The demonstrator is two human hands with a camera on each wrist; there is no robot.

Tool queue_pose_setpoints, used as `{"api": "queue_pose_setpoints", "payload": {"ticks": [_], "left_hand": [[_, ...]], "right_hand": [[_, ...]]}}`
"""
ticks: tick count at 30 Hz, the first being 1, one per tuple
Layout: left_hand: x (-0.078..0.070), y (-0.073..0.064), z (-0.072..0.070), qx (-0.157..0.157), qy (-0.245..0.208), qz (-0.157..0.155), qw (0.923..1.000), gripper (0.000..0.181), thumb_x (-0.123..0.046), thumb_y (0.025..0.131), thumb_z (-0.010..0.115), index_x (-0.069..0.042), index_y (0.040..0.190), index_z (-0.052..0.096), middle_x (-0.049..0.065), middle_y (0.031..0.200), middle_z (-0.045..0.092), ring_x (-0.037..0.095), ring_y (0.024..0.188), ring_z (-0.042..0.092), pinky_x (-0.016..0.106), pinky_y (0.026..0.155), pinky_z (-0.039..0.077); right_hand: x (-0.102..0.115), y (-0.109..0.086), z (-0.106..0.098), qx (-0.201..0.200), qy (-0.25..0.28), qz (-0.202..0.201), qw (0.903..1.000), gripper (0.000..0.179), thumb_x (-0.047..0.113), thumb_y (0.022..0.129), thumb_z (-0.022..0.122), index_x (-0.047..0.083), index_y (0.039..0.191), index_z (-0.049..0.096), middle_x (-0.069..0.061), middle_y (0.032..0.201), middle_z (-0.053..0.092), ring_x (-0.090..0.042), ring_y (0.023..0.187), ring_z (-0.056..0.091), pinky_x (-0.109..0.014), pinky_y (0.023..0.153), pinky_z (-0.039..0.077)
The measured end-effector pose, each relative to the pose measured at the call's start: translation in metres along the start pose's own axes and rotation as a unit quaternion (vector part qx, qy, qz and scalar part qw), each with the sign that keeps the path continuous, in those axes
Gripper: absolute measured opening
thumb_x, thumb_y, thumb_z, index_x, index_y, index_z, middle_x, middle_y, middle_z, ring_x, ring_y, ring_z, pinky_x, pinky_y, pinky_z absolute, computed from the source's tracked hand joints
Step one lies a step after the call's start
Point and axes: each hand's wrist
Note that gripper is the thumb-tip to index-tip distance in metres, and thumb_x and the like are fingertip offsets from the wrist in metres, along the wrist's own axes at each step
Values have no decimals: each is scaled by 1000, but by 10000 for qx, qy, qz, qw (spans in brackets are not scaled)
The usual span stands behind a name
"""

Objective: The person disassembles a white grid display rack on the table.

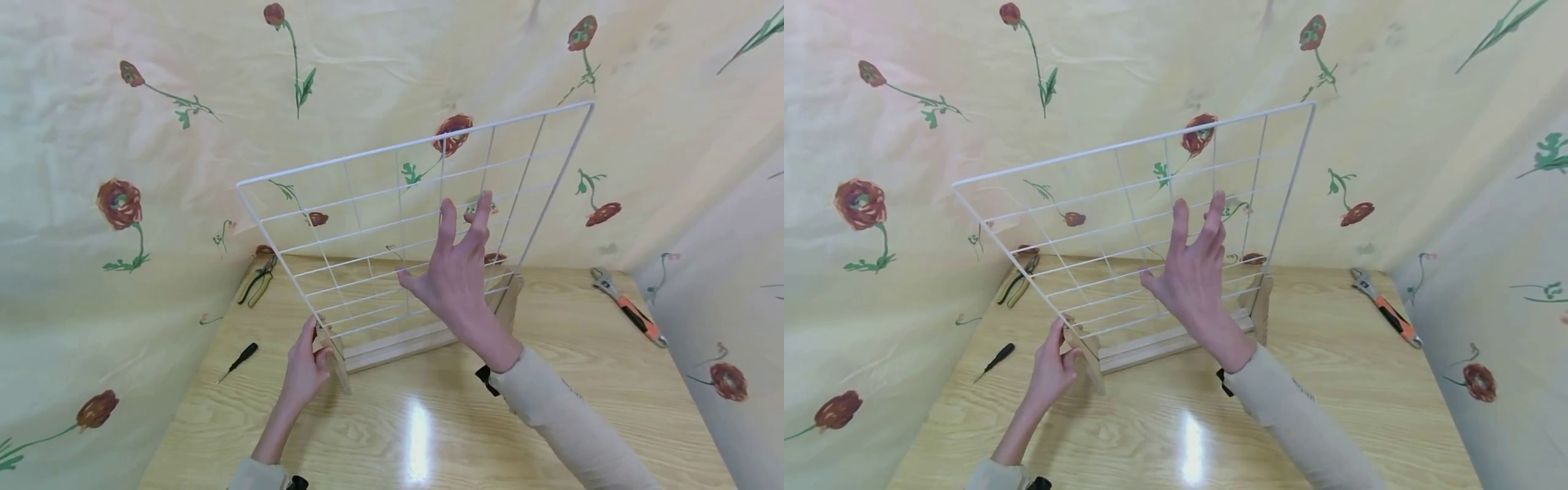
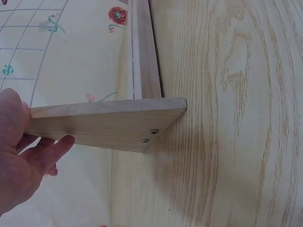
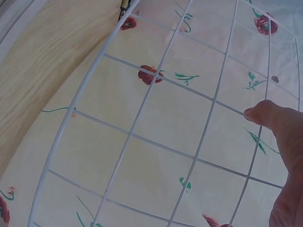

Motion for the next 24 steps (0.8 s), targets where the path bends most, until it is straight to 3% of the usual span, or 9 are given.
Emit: {"api": "queue_pose_setpoints", "payload": {"ticks": [10,19,24], "left_hand": [[-1,1,-2,-17,-9,-2,10000,65,30,72,68,9,130,45,29,116,59,51,116,56,41,72,61],[0,4,0,-84,94,109,9999,71,31,69,67,6,132,45,28,119,59,53,114,56,45,78,59],[-3,2,0,-99,138,-14,9999,74,34,67,65,6,132,45,30,121,58,54,114,55,43,76,60]], "right_hand": [[2,13,-6,-51,88,74,9999,137,36,50,99,10,151,9,-38,152,-2,-50,114,41,-58,82,53],[7,30,-20,-75,-47,379,9992,137,39,51,98,14,151,8,-37,153,-1,-45,116,39,-44,63,56],[13,36,-32,-97,-13,448,9989,136,39,52,98,15,152,8,-35,154,-1,-42,120,39,-41,56,56]]}}
Point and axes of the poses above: each hand's wrist, its own y-axis towards the middle knuckle, its own z-axis out of the palm, x = y × z
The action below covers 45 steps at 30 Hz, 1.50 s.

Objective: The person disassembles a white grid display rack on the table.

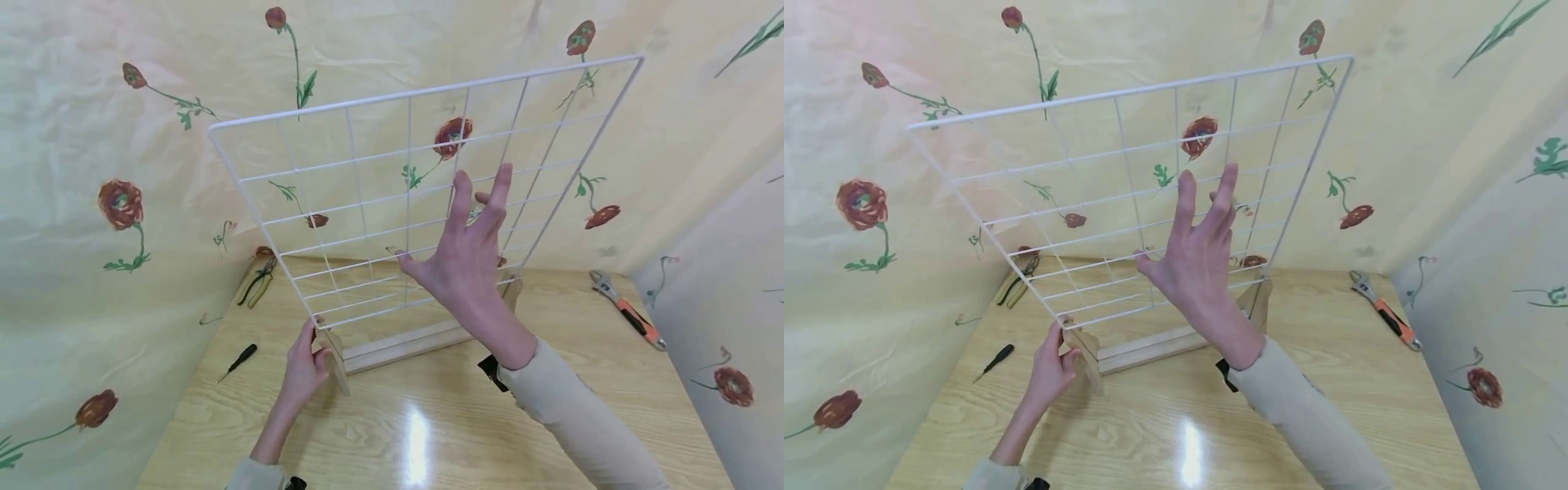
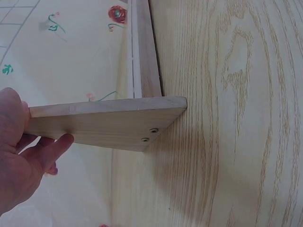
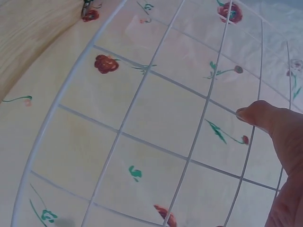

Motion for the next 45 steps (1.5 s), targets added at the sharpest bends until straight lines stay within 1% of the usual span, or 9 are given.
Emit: {"api": "queue_pose_setpoints", "payload": {"ticks": [7,14,19,26,29,32,37,41,45], "left_hand": [[-1,-3,-1,63,-132,-183,9997,74,35,68,64,5,132,44,30,120,59,53,116,54,44,77,59],[2,-1,-1,85,-193,-78,9997,64,24,75,70,7,131,44,27,117,59,50,117,55,45,79,58],[1,-1,-2,150,-207,-38,9997,63,23,77,68,6,132,43,25,116,59,52,118,53,46,79,58],[5,-1,-1,58,-156,141,9998,61,17,78,70,6,131,43,26,115,59,52,116,55,45,78,57],[7,-1,-1,0,-67,201,9998,61,19,77,71,8,130,45,26,115,59,52,115,55,47,77,57],[5,-2,-2,24,-36,98,9999,64,22,75,71,7,131,45,27,116,59,52,116,55,49,81,56],[2,-3,-4,123,-100,-167,9997,66,24,76,70,5,132,44,30,119,57,52,118,53,49,82,55],[3,-4,-3,111,-70,-160,9998,66,23,76,71,4,133,44,31,119,57,52,118,54,48,82,56],[2,-5,-3,81,-125,-123,9998,67,24,75,71,4,133,44,31,119,57,52,118,53,46,81,56]], "right_hand": [[-2,1,-18,-232,168,-33,9996,132,35,51,98,13,150,14,-35,155,1,-40,120,42,-43,56,57],[-19,-11,-29,-373,484,213,9979,132,25,54,99,20,153,11,-35,154,-2,-36,123,40,-50,57,53],[-34,-22,-34,-438,362,436,9974,130,24,55,98,21,151,11,-35,154,-1,-35,125,38,-50,54,51],[-51,-44,-45,-51,151,976,9951,123,24,56,98,11,147,15,-32,155,-5,-42,124,36,-49,50,48],[-57,-53,-46,-23,86,1148,9933,121,24,57,97,8,147,17,-30,156,-6,-43,125,36,-47,45,44],[-64,-61,-46,-93,113,1181,9929,120,24,58,96,7,147,17,-31,155,-5,-44,127,34,-50,48,46],[-71,-73,-48,12,118,1352,9907,126,22,56,98,9,149,14,-29,156,-7,-44,129,32,-54,51,49],[-76,-80,-48,-73,50,1224,9924,124,21,55,98,8,147,16,-34,153,-5,-45,126,34,-57,56,50],[-81,-87,-48,36,-25,1235,9923,126,20,54,98,5,148,16,-34,153,-7,-48,125,35,-58,58,51]]}}
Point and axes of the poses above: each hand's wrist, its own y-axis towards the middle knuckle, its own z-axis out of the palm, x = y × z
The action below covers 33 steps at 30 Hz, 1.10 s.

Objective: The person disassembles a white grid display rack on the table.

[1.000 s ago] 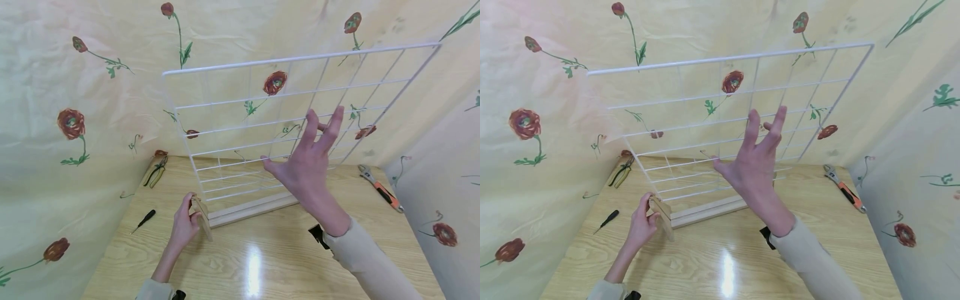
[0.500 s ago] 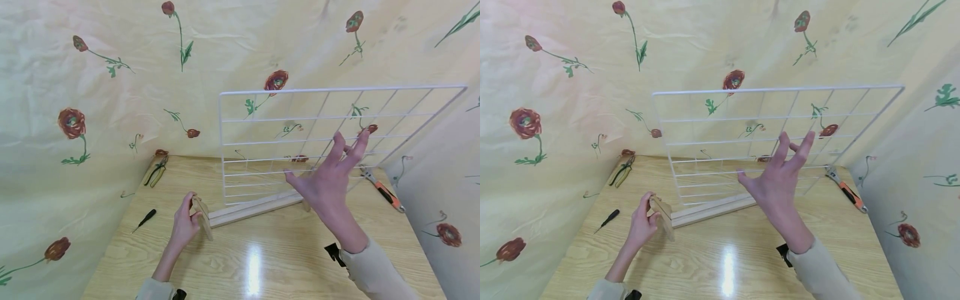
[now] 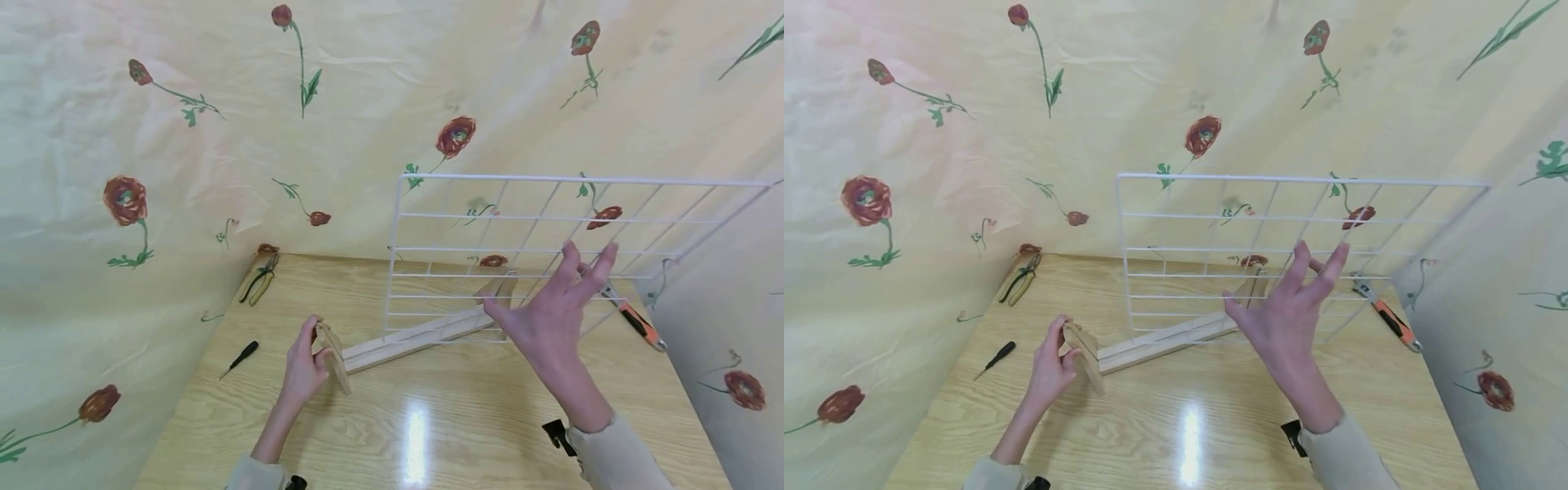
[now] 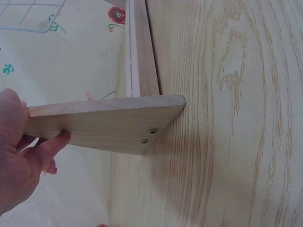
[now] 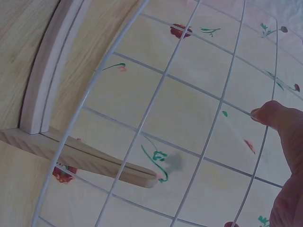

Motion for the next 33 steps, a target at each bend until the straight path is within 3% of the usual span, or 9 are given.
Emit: {"api": "queue_pose_setpoints", "payload": {"ticks": [5,13,20,27,33], "left_hand": [[-2,-2,0,6,-182,-114,9998,68,26,75,69,4,135,44,33,120,56,53,118,52,45,78,58],[-4,-5,0,-14,-130,-305,9994,70,27,76,68,2,137,42,33,124,54,53,120,52,43,78,59],[-4,-8,0,-161,11,-134,9998,68,21,77,72,3,136,43,32,120,56,53,117,54,47,78,59],[-2,-10,0,-279,130,29,9995,68,21,76,73,4,135,43,34,119,57,52,115,55,44,69,62],[-5,-11,-2,-235,333,-21,9992,70,21,75,74,2,136,43,30,121,58,50,116,56,40,68,62]], "right_hand": [[-5,-7,0,116,-93,88,9999,127,19,52,99,1,148,18,-32,154,-9,-53,115,40,-56,52,49],[-9,-13,2,-14,-186,-122,9998,124,20,51,99,-2,145,21,-34,152,-5,-49,120,34,-53,53,46],[-11,-17,2,0,-222,-69,9997,125,22,52,98,-2,146,21,-34,152,-5,-49,120,34,-52,49,45],[-15,-21,1,18,-194,24,9998,126,21,51,99,-2,146,20,-35,152,-5,-46,122,34,-58,59,50],[-19,-24,-2,-65,-292,20,9996,129,23,49,99,-2,147,20,-38,152,-2,-46,122,36,-66,63,52]]}}
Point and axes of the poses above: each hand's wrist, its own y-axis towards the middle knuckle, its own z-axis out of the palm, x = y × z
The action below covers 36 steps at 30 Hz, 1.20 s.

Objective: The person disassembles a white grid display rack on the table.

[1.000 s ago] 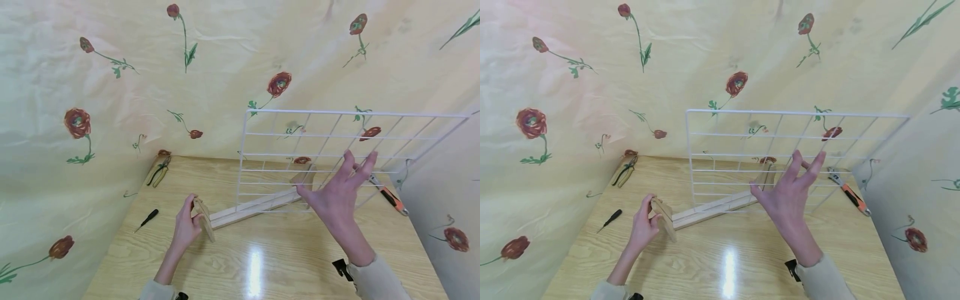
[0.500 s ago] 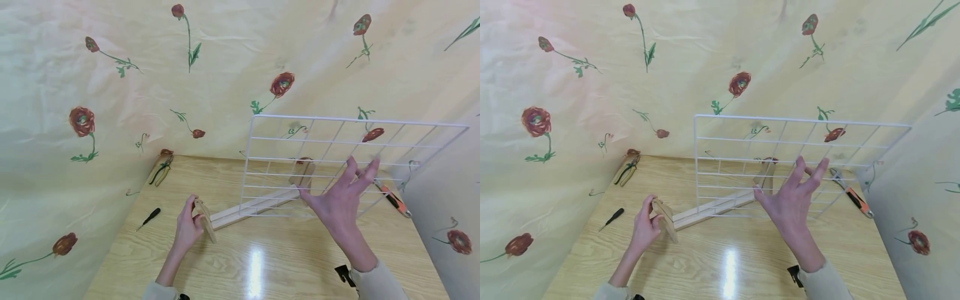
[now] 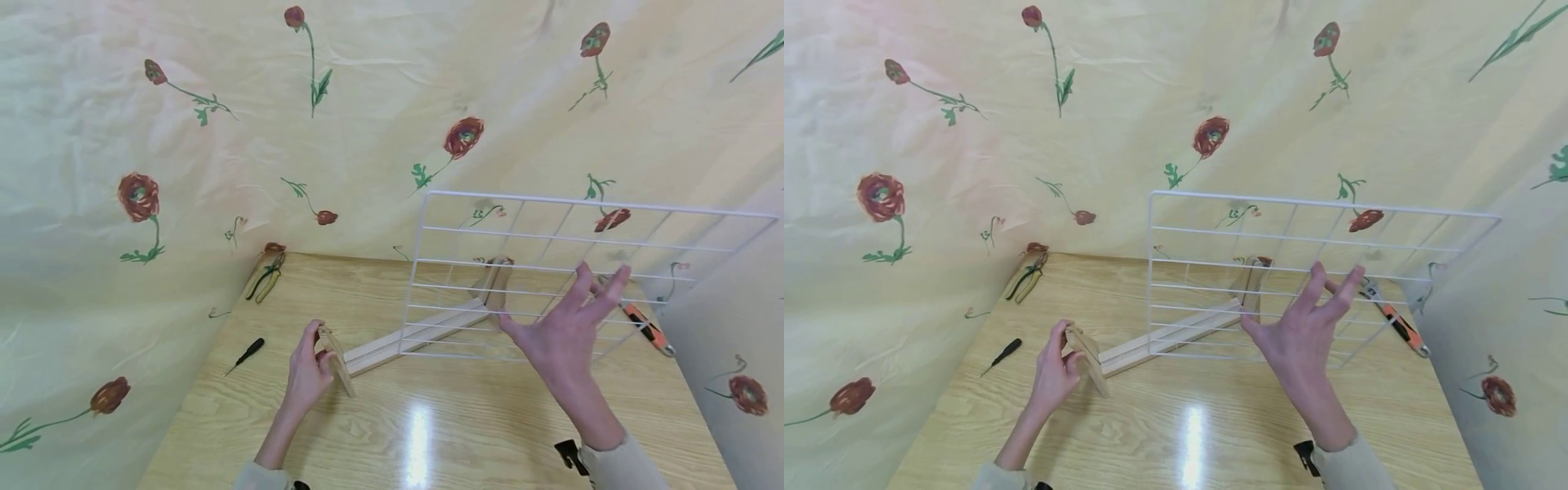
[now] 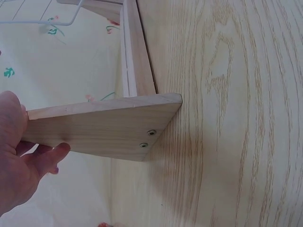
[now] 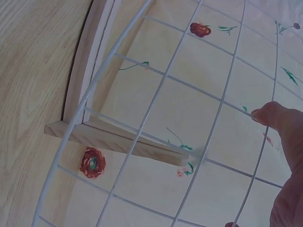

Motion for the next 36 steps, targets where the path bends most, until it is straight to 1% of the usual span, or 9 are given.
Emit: {"api": "queue_pose_setpoints", "payload": {"ticks": [4,8,11,13,19,22,27,31,36], "left_hand": [[-1,0,0,-56,5,83,10000,69,20,75,74,3,135,44,30,120,58,51,113,57,41,67,62],[1,-1,1,-141,46,176,9997,67,19,75,75,5,133,45,30,117,59,52,111,58,41,66,62],[1,-2,1,-155,59,167,9997,68,19,74,76,5,133,45,29,116,59,51,110,59,40,65,62],[1,-3,1,-163,35,169,9997,69,21,73,76,5,133,44,30,116,59,51,110,59,39,65,62],[0,-6,0,-160,74,110,9998,68,19,74,76,5,133,44,30,116,59,50,111,59,38,67,62],[0,-7,0,-153,78,51,9998,69,20,74,76,5,134,44,29,116,59,50,110,60,37,68,62],[-2,-9,-1,-160,71,-13,9998,73,23,72,75,5,135,44,30,117,59,50,110,60,36,70,62],[-4,-10,-2,-152,75,-74,9998,74,25,71,75,5,135,44,29,118,58,50,111,59,36,72,62],[-4,-12,-2,-214,84,-52,9997,73,26,71,74,5,135,44,29,117,59,51,110,59,38,72,62]], "right_hand": [[-4,0,-2,-24,-69,1,10000,126,23,50,99,-2,146,22,-38,152,-2,-50,122,39,-68,64,52],[-8,-1,-2,6,-145,25,9999,124,24,51,99,-3,145,22,-36,153,-3,-55,120,41,-66,58,51],[-9,-1,-2,40,-165,45,9998,124,25,52,98,-4,146,22,-35,153,-3,-55,120,41,-66,55,51],[-10,-1,-2,46,-152,49,9999,124,25,52,99,-3,146,22,-35,153,-3,-54,120,40,-66,56,51],[-12,-1,-2,24,-79,-21,10000,123,25,52,98,-3,145,23,-36,153,-3,-53,121,40,-67,63,51],[-12,-2,-2,20,-84,-10,10000,123,25,52,98,-3,146,23,-35,154,-4,-54,120,41,-65,58,51],[-12,-3,-2,55,-109,32,9999,126,25,50,99,-4,146,22,-34,154,-5,-53,120,41,-66,59,51],[-13,-4,-1,67,-102,53,9999,126,24,50,99,-4,146,22,-33,154,-5,-51,120,39,-63,57,50],[-14,-4,-1,60,-120,39,9999,125,24,51,98,-3,146,21,-34,153,-5,-50,119,39,-63,55,50]]}}
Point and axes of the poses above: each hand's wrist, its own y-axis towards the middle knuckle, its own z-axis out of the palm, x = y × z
